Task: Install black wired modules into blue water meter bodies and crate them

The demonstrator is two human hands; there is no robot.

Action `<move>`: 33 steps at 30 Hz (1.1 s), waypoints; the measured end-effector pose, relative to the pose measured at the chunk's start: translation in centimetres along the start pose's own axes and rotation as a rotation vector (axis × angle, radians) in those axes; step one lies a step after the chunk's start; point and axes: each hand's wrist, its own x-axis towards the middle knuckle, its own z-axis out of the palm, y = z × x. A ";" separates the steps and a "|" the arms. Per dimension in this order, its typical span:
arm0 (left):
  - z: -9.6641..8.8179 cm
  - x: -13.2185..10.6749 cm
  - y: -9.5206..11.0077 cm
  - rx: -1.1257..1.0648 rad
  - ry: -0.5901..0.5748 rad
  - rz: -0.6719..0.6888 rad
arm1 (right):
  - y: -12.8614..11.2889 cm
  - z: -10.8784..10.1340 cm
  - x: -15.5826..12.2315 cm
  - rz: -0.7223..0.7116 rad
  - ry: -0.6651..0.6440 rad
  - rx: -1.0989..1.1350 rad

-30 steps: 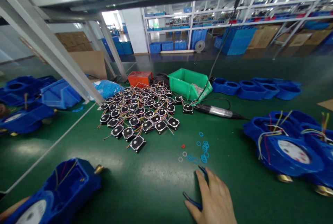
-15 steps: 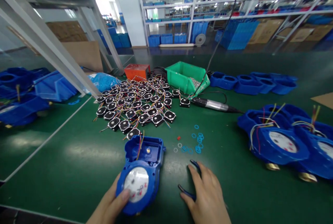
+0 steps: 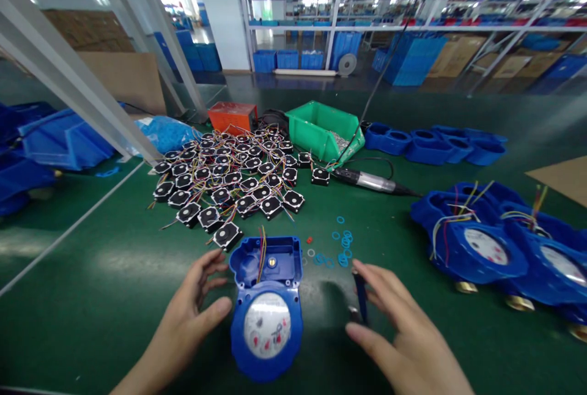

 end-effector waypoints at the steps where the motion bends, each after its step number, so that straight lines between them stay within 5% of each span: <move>1: 0.1 0.8 0.7 0.034 -0.017 0.074 | -0.5 -1.0 0.7 0.031 -0.008 0.143; 4: 0.8 3.1 2.7 0.168 -0.133 0.255 | -2.8 -3.1 3.2 -0.005 0.075 0.559; 7: 1.7 4.7 4.0 0.287 -0.219 0.334 | -5.2 -3.1 6.2 -0.126 0.109 0.796; 14: 2.1 5.6 4.5 0.247 -0.292 0.404 | -6.5 1.0 10.6 -0.158 -0.173 0.960; 22: 3.0 4.8 2.6 -0.057 -0.038 0.413 | -5.8 2.6 11.0 -0.095 -0.247 1.019; 33: 3.3 4.4 1.7 -0.109 -0.023 0.496 | -5.8 3.5 11.0 -0.005 -0.303 0.965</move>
